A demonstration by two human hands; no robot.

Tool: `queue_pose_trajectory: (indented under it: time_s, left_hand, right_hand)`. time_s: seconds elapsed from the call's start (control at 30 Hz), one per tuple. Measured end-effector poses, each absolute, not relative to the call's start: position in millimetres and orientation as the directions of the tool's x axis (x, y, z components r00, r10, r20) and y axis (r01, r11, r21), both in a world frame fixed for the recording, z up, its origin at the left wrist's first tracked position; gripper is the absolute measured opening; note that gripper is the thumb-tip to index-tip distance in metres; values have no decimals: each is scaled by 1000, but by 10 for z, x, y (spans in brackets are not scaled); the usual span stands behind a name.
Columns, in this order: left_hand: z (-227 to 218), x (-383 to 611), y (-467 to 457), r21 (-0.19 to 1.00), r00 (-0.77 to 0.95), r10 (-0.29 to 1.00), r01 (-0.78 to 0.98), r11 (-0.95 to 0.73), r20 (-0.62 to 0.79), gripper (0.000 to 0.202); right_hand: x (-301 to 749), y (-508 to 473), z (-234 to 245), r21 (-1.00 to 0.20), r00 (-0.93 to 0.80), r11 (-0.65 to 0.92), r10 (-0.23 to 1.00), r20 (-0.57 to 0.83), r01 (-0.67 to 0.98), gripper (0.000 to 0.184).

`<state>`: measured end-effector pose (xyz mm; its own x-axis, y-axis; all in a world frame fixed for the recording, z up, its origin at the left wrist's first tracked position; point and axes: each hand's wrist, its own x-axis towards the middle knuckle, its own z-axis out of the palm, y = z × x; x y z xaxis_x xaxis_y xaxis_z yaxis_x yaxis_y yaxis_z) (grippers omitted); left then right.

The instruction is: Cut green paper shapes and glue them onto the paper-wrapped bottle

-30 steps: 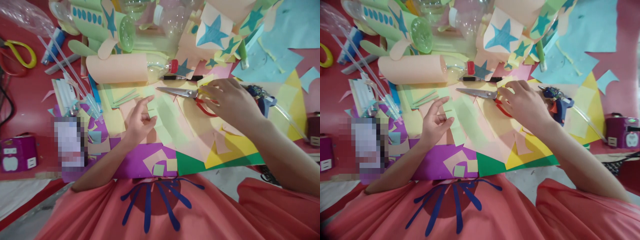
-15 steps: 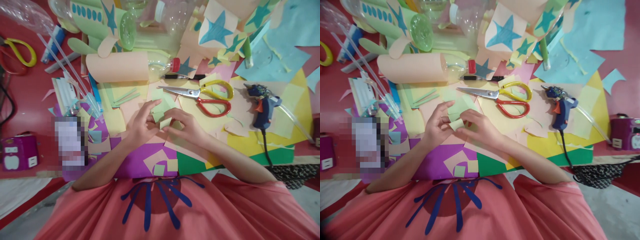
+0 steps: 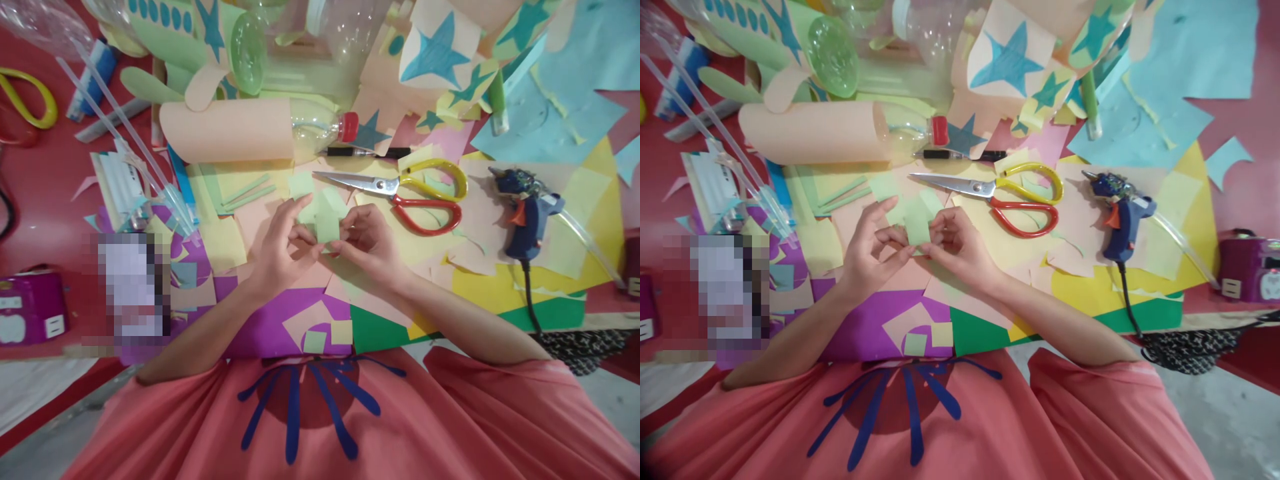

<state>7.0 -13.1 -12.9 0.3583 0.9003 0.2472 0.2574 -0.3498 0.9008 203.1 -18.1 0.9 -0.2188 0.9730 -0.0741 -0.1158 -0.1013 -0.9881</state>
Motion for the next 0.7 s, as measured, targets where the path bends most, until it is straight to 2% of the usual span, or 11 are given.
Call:
queue_pose_trajectory:
  time_s: [0.27,0.43,0.7]
  left_hand:
    - [-97,79,-137,874,470,832,220,-433,294,74]
    - [-83,82,-143,881,478,835,225,-416,272,73]
    - [-127,103,-151,890,449,841,186,-418,301,72]
  right_hand:
    - [2084,-148,-17,-987,-151,-96,986,-77,-128,33]
    - [2089,-161,-28,-995,-99,-58,994,-50,-81,22]
    - [2106,-164,-58,-992,-118,-8,993,7,-123,25]
